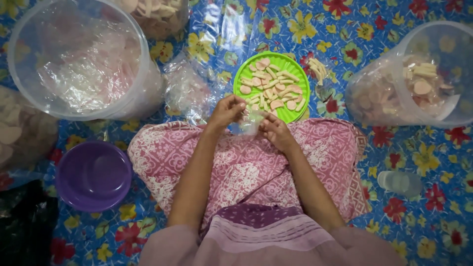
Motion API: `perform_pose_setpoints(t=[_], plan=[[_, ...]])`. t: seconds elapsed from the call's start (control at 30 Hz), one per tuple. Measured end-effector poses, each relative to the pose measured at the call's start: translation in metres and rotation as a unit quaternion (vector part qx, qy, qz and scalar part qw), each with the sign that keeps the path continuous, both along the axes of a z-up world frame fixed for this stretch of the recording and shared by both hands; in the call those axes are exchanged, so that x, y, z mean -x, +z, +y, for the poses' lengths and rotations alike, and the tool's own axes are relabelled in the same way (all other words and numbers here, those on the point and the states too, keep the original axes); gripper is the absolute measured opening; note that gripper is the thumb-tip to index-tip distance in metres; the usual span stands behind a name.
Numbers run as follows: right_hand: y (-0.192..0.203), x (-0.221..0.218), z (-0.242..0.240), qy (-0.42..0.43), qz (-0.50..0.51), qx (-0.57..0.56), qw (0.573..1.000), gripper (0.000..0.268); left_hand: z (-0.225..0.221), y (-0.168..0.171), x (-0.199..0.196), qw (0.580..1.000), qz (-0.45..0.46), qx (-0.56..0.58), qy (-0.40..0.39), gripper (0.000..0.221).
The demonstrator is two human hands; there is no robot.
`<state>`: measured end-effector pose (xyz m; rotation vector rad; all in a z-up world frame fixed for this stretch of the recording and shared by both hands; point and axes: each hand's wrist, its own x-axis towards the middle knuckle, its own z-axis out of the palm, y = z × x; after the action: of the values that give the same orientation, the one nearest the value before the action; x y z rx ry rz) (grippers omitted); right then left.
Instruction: Sorting and arranging thin food slices from a bulk container onto a plate and then into packaging bags.
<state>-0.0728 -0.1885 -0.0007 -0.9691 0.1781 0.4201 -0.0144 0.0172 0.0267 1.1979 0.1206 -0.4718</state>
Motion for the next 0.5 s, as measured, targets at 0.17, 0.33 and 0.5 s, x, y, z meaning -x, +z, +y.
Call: perform_pose_setpoints(t=[0.17, 0.33, 0.5], plan=[[0.038, 0.008, 0.016, -0.003, -0.026, 0.043, 0.999, 0.045, 0.000, 0.000, 0.003, 0.998, -0.033, -0.043, -0.029, 0.014], [0.036, 0.011, 0.010, 0.048, -0.053, 0.069, 0.995, 0.052, -0.003, 0.008, 0.008, 0.997, -0.019, -0.054, -0.052, 0.011], [-0.004, 0.011, 0.002, 0.004, -0.031, 0.122, 0.992, 0.011, 0.001, -0.012, 0.003, 0.993, -0.053, -0.101, 0.001, 0.010]])
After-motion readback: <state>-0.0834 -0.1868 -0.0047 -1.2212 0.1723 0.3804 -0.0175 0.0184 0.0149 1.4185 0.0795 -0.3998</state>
